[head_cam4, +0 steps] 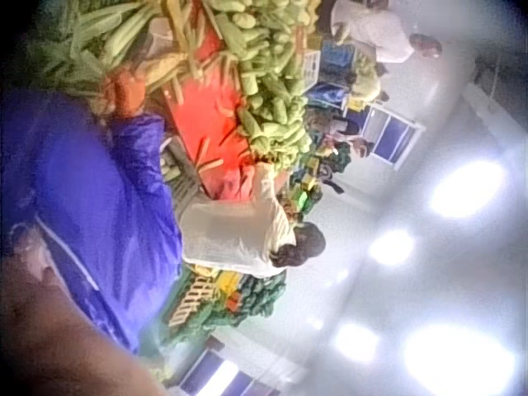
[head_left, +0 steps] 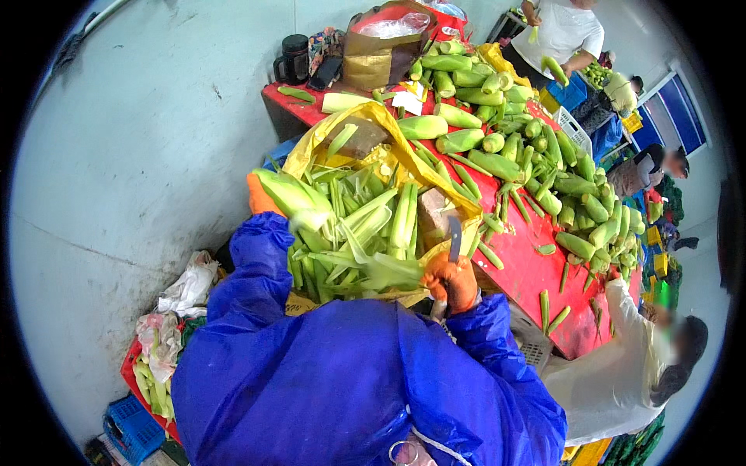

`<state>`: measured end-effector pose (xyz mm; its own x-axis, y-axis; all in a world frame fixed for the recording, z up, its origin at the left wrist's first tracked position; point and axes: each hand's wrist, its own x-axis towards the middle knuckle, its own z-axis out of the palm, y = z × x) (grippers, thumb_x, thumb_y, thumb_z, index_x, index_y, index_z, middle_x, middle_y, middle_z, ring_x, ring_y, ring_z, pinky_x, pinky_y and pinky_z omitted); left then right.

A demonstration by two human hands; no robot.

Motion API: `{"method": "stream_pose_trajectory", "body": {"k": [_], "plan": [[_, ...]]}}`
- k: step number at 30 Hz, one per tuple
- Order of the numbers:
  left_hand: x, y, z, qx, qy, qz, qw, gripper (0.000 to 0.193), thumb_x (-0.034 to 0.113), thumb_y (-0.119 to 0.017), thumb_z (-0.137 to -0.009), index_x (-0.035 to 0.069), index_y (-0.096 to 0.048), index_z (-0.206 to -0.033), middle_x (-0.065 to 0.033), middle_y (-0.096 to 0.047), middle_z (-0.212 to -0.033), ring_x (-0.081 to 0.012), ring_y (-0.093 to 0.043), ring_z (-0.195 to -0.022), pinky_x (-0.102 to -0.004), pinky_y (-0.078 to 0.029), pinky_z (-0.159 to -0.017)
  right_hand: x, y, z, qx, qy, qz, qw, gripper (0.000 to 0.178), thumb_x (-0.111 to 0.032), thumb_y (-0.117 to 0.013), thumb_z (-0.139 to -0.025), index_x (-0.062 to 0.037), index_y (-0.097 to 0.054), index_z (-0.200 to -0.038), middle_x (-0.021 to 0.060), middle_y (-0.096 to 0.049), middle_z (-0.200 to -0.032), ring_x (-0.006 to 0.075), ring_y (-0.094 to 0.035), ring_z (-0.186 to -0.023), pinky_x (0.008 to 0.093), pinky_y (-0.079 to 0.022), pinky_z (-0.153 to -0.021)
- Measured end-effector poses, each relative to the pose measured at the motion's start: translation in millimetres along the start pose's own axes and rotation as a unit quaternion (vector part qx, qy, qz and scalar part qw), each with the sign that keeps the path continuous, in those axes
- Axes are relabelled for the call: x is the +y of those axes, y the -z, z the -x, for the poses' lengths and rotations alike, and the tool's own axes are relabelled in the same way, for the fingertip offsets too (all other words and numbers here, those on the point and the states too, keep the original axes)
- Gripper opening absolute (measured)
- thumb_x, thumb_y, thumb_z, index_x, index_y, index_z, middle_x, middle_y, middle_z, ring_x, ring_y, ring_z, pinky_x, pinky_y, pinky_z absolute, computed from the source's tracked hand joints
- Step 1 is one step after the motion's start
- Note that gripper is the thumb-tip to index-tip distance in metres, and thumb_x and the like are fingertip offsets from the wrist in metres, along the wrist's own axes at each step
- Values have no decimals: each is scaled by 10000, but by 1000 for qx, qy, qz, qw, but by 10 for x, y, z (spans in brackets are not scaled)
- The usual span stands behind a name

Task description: The person uses a knife to peel the outer layers of green vegetables, likely corn or similar produce, and places the peeled items into a white basket. The person works at a red table with a large pile of vegetables and wears orange gloves.

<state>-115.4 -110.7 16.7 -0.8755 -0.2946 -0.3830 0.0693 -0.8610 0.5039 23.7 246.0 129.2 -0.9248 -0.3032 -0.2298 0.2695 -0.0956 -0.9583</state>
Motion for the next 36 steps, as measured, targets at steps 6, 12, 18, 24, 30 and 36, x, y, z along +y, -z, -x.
{"method": "stream_pose_trajectory", "body": {"k": [6,12,18,24,30,36], "plan": [[-277,-546,738,-238,-50,-309,920,560,506,-460,-961,84,-514,-1325,-98,-636,-1091,-161,-591,-940,-292,-483,-844,-232,-516,-788,33,-53,205,977,463,-425,-689,-810,-11,-645,-1012,63,-634,-773,105,-538,-535,256,-430,-469],[-436,-576,1034,-372,-115,-384,838,452,315,-534,-978,42,-495,-1336,-54,-581,-1210,-133,-514,-1093,-275,-395,-969,-321,-730,-996,-13,-42,273,961,439,-363,-722,-775,-19,-660,-1040,55,-640,-750,118,-555,-552,274,-466,-480],[-351,-590,1163,-414,-103,-419,801,515,351,-517,-977,-5,-466,-1347,-88,-537,-1296,-170,-472,-1204,-310,-331,-1051,-163,-626,-1000,-6,-51,201,978,244,-209,-691,-738,10,-666,-844,43,-596,-633,103,-531,-480,277,-455,-453],[-444,-492,1104,-453,-54,-413,788,522,354,-524,-974,-7,-464,-1346,-70,-535,-1273,-147,-474,-1158,-299,-344,-1027,129,-553,-1028,64,-49,116,990,128,-104,-630,-737,23,-621,-757,77,-574,-574,163,-533,-415,299,-429,-418],[-598,-434,1168,-332,-90,-443,828,587,300,-592,-947,22,-378,-1418,-107,-549,-1230,-165,-497,-1127,-277,-379,-984,314,-425,-957,149,-48,-92,983,106,-80,-590,-721,26,-597,-725,104,-559,-555,206,-511,-397,327,-417,-409],[-871,-525,1350,-273,-79,-312,907,644,198,-655,-904,28,-330,-1433,-70,-540,-1178,-155,-514,-1042,-278,-409,-931,421,-672,-857,142,-27,-148,978,111,-75,-584,-737,32,-608,-720,127,-555,-547,234,-504,-408,352,-431,-431]]}}
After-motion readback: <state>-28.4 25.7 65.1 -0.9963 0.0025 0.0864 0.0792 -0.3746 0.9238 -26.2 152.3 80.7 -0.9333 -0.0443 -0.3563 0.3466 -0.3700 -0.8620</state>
